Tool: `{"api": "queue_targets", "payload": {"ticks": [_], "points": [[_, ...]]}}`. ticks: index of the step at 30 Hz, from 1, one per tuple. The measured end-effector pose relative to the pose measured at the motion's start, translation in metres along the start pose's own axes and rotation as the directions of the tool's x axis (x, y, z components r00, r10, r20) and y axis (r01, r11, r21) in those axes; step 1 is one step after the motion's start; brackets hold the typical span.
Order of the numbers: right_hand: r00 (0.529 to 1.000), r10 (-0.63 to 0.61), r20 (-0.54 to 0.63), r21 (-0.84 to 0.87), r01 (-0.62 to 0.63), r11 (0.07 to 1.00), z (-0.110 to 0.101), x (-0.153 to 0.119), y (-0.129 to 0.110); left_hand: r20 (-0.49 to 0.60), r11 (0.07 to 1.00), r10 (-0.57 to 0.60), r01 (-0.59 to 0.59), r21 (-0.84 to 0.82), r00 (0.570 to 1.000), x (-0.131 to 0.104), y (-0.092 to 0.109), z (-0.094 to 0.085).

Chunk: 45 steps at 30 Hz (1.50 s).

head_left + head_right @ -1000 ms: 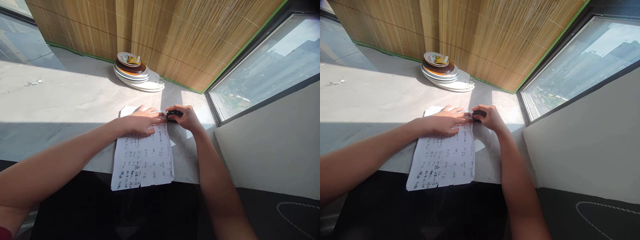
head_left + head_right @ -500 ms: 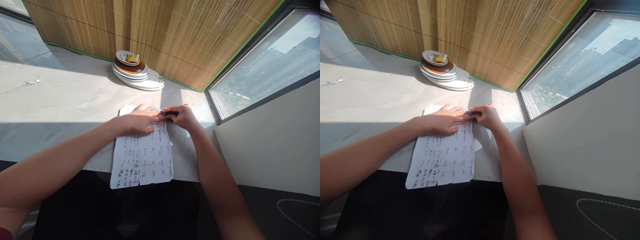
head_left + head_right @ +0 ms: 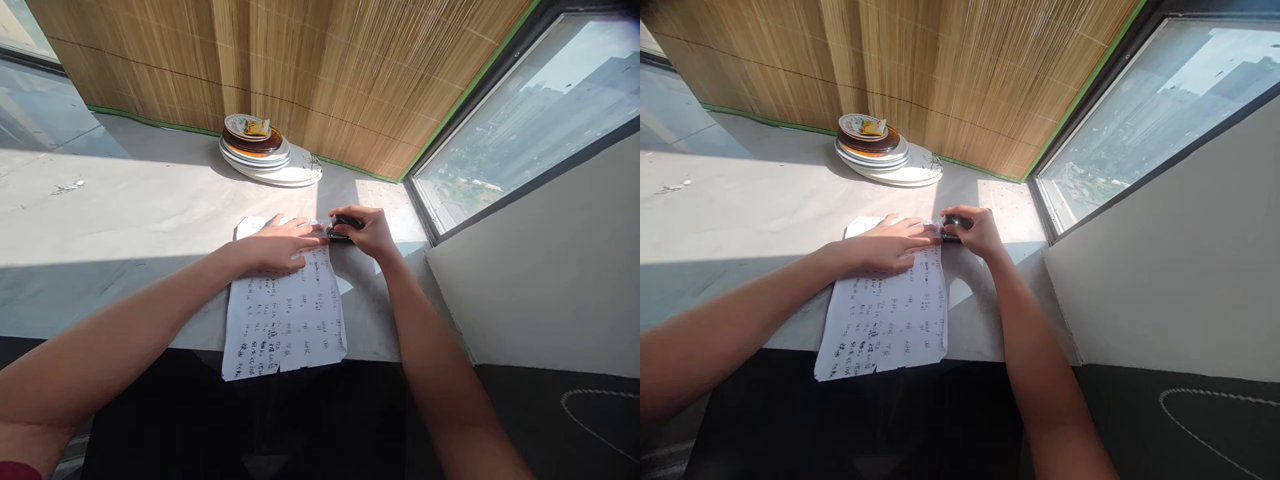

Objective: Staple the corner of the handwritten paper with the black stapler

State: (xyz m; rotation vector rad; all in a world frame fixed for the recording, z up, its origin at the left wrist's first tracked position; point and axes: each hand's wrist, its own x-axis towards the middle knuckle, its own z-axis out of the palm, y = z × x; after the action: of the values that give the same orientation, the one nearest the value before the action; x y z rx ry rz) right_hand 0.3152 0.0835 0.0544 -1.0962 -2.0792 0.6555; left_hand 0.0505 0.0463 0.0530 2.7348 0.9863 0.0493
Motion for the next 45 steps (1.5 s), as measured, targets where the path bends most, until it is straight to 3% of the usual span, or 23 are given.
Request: {"api": "queue_targets", "payload": {"ticks": [4,10,16,45], "points": [[0.999,-0.038,0.011,-0.015,0.038,0.999,-0.005,0.000,-0.004,-0.009,1.000,0.009,-0.009,0.007,1.000,0.000,-0.001,0.000],[0.999,0.016,0.033,0.041,-0.018,0.999,-0.009,0.001,-0.006,0.014,1.000,-0.001,0.001,0.007,1.000,0.001,-0.001,0.000],[0.998,0.000,-0.056,-0.068,-0.003,0.998,-0.014,0.002,0.001,0.027,1.000,-0.014,0.014,0.000,1.000,0.001,-0.003,0.002],[1.000,-0.008,-0.007,-0.082,0.007,0.997,-0.014,0.002,-0.002,-0.015,0.998,-0.055,0.055,-0.021,0.998,0.003,0.000,0.004]]}}
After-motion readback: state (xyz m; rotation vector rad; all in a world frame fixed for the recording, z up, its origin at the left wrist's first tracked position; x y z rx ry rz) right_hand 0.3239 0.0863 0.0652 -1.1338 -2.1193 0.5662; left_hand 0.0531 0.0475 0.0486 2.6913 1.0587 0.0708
